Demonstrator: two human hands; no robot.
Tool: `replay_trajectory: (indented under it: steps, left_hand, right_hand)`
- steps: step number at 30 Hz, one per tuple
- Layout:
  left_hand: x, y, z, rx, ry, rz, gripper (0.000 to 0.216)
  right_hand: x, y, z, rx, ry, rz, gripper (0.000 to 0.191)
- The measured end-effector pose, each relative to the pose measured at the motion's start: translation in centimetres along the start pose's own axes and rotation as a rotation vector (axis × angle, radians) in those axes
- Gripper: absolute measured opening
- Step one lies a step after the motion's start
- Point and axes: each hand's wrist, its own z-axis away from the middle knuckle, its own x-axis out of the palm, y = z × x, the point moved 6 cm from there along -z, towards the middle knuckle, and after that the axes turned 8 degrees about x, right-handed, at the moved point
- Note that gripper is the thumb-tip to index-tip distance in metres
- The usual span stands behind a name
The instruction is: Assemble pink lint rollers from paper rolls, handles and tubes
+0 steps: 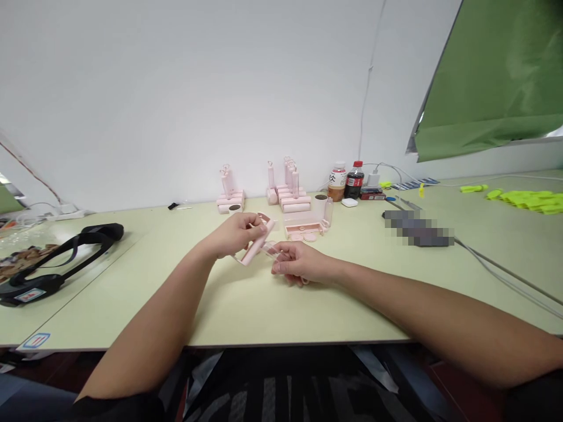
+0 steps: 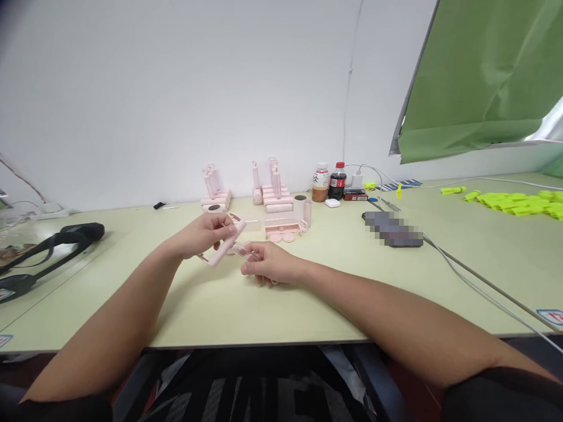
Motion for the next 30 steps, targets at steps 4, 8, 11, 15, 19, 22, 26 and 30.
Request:
replay_trajectory:
  steps: [4,8,11,15,19,22,26,30]
  left_hand:
    - [1.4,0.0,-0.3,0.094,-0.052,0.337,0.027]
    - [2.3,0.1,0.3,0.123,-0.301,0.392,0.026]
    - [2.7,0.5,0.7,0.144,-0.39,0.357,0.024]
    - [3.4,0.4,0.8,0.12,-0.465,0.368,0.025]
    - [4.2,-0.3,0.6,0.087,-0.508,0.409,0.035]
    - [4.7,-0.7,0.3,0.073,-0.493,0.453,0.04]
    - [4.5,-0.6,-0.1,0.043,-0.383,0.525,0.039]
    - [4.3,-0.1,-0.1,0.049,-0.339,0.561,0.036]
  right_hand:
    - [-0.8,-1.6,0.7,-0.265,0.129,0.316,0.011]
    - [-0.8,-2.4,1.2,-0.427,0.13,0.415,0.008]
    - [-0.5,-2.4,1.3,-0.458,0.096,0.427,0.011]
    - [-0.2,-2.0,1.1,-0.42,0.052,0.37,0.01]
    - [-0.2,-1.4,0.8,-0.316,0.022,0.317,0.008]
    - [-0.4,-1.1,0.5,-0.255,0.017,0.304,0.007]
    - [-0.6,-1.2,0.3,-0.208,0.046,0.304,0.004]
    - [-0.5,-1.8,0.6,-0.119,0.035,0.313,0.003]
